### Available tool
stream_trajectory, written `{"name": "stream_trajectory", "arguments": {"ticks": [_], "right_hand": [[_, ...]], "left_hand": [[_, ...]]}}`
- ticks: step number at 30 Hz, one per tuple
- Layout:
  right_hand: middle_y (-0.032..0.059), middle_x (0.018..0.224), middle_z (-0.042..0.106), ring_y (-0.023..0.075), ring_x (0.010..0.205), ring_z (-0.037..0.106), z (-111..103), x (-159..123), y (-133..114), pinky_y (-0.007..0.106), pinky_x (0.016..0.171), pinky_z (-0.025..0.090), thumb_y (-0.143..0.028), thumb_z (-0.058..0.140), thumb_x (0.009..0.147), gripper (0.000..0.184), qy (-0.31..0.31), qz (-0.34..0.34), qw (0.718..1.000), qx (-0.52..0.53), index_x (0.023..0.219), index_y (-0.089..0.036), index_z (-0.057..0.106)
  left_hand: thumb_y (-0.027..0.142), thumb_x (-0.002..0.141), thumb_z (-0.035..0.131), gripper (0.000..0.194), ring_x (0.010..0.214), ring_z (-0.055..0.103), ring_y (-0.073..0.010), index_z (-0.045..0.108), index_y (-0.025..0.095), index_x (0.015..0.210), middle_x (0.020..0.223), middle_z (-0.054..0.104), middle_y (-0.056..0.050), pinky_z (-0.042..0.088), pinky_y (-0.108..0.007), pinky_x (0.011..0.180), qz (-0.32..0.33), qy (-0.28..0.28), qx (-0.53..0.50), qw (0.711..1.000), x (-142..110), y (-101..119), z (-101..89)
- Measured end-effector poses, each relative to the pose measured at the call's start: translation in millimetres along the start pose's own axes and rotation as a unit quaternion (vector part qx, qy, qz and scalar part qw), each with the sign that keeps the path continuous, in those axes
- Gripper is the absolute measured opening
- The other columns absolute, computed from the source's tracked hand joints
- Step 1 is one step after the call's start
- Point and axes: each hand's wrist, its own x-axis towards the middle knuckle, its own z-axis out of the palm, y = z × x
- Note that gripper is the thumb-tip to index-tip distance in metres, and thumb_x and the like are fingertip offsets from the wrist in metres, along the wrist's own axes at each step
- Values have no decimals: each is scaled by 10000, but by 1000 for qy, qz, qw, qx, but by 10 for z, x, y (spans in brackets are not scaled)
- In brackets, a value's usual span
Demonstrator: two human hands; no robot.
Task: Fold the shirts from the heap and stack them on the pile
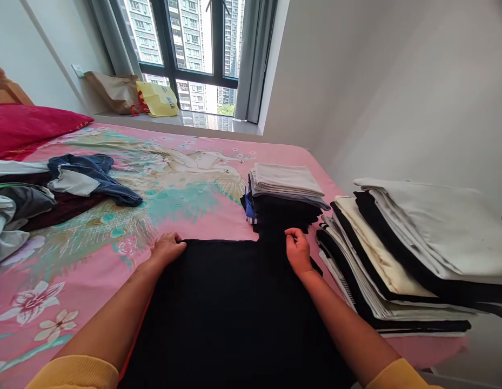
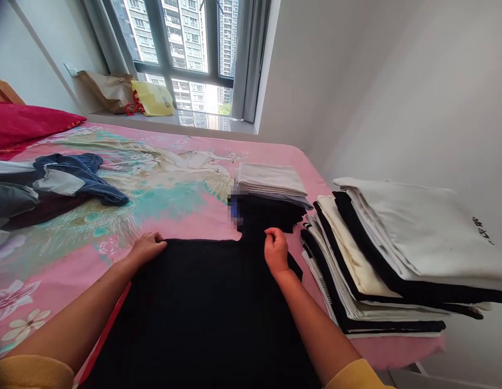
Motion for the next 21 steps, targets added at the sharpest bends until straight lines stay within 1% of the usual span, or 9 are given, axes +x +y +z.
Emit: {"name": "stream_trajectory", "arguments": {"ticks": [1,3,6,9,13,15,17,19,21], "right_hand": [[51,879,618,181,868,572,28,-85,-58,331,829,446,-224,428,798,157,-61,-74,995,-30,834,-194,577],[50,895,635,177,904,573,100,-208,-129,332,867,428,-182,412,802,211,-208,-170,958,-102,849,-202,616],[75,1261,549,220,1238,410,214,-244,-109,440,1048,271,-256,402,864,369,-337,-190,888,-249,1198,-215,554],[46,1456,350,248,1380,175,286,-224,-81,558,1091,97,-365,331,920,490,-343,-156,861,-342,1391,-232,356],[57,1416,408,244,1360,236,208,-416,-211,541,1104,121,-327,373,911,424,-258,-199,887,-326,1314,-230,461],[72,1372,455,225,1325,312,84,-569,-240,477,1106,199,-320,369,916,389,-249,-225,895,-295,1265,-224,512],[74,1352,475,208,1296,364,-72,-652,-162,423,1094,261,-347,365,922,390,-288,-238,886,-276,1256,-223,523],[63,1399,428,207,1321,332,-228,-602,7,419,1105,244,-394,372,920,437,-327,-229,868,-294,1312,-228,472],[66,1463,337,222,1365,246,-346,-445,184,456,1118,188,-419,348,925,505,-323,-170,862,-350,1382,-208,381]], "left_hand": [[310,608,563,160,897,603,-257,616,214,724,832,660,-49,457,-347,801,-5,-2,-5,1000,-10,10,-4],[313,639,549,183,850,620,-247,618,218,778,816,671,-38,461,-347,774,-15,2,-17,1000,-46,21,-1],[325,697,524,251,894,627,-240,620,208,897,905,687,-55,458,-345,803,-29,29,-36,999,-113,18,28],[340,736,508,333,956,618,-246,609,182,1012,998,680,-88,456,-360,843,-36,56,-42,997,-156,36,26],[354,750,517,425,1053,576,-272,586,138,1109,1065,654,-126,425,-398,928,-27,94,-39,994,-312,178,-101],[362,791,486,434,1152,516,-255,571,137,1152,1168,611,-128,365,-384,1011,49,118,-41,991,-526,265,-157],[381,846,432,423,1238,450,-219,558,191,1202,1283,553,-86,285,-366,1080,204,81,-31,975,-791,305,-160],[432,873,402,434,1301,385,-208,527,284,1262,1373,489,-26,186,-411,1124,334,-18,10,942,-996,278,-123],[501,867,393,498,1360,289,-237,446,339,1335,1456,387,-8,87,-509,1123,323,-88,65,940,-1057,210,-83]]}}
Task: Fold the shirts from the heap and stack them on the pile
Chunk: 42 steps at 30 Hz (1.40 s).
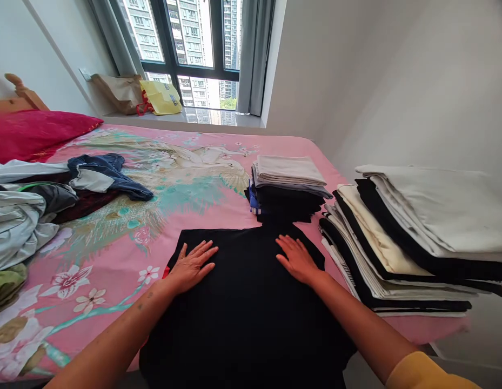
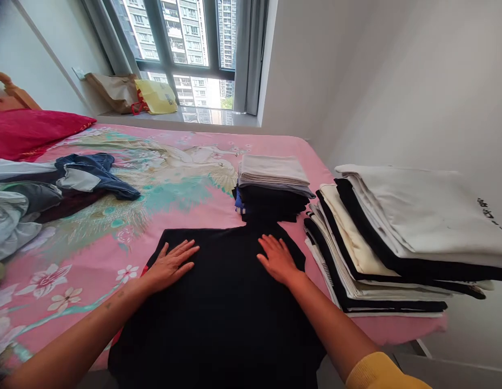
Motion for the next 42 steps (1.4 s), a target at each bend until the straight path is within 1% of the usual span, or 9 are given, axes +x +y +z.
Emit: {"name": "stream_trajectory", "arguments": {"ticks": [3,5,10,16,22,25,30,37,42], "right_hand": [[120,1494,258,279,1385,173,-55,108,193,545,1098,139,-403,309,935,553,-12,186,981,-48,1416,-132,312],[131,1497,244,294,1390,142,-76,121,107,564,1093,106,-395,320,931,558,16,208,976,-67,1416,-120,312],[18,1505,251,190,1399,136,59,-4,-184,428,1131,112,-506,290,926,557,3,-29,999,-29,1423,-256,304],[98,1502,242,251,1392,143,220,259,200,515,1111,82,-493,231,930,620,13,140,989,-38,1436,-136,267],[118,1497,245,251,1394,120,139,376,172,534,1104,46,-457,246,931,602,40,156,987,-28,1430,-121,270],[123,1517,181,262,1401,85,54,226,-80,556,1097,47,-453,277,924,623,57,172,983,-16,1446,-117,218],[21,1523,197,198,1405,105,87,-293,-355,448,1129,96,-516,289,920,588,4,-48,999,0,1449,-266,233],[112,1486,282,245,1389,171,152,-574,164,481,1122,88,-463,301,920,602,49,120,991,-42,1421,-129,298],[129,1426,376,244,1350,264,137,-989,97,440,1111,200,-418,371,903,518,141,112,983,31,1326,-125,431]], "left_hand": [[552,869,332,604,1394,178,-295,339,282,1410,1510,263,-54,47,-641,1064,-171,-28,27,985,84,-105,3],[525,882,310,593,1395,156,-324,367,243,1401,1498,284,-78,21,-689,1031,-232,-17,49,971,198,-94,-29],[546,878,334,549,1403,156,-263,397,325,1377,1497,302,-12,-53,-567,1095,-38,-10,69,997,321,151,32],[603,877,242,646,1410,102,-286,239,295,1444,1536,161,-28,-46,-662,1040,-142,-48,37,988,503,-97,196],[587,879,261,634,1410,110,-283,250,294,1441,1538,154,-42,-54,-656,1043,-165,-38,55,984,651,-89,92],[508,903,290,589,1404,142,-286,280,255,1436,1522,211,-84,-88,-657,1035,-156,11,76,985,519,253,1],[541,875,371,580,1388,215,-256,289,360,1419,1502,287,-18,-98,-559,1088,35,-3,57,998,-47,592,71],[555,878,309,648,1401,156,-282,248,254,1448,1527,206,-77,41,-612,1077,-220,2,70,973,-501,-109,69],[491,872,383,580,1369,254,-280,384,207,1378,1470,347,-102,121,-552,1107,-235,68,12,970,-881,83,33]]}}
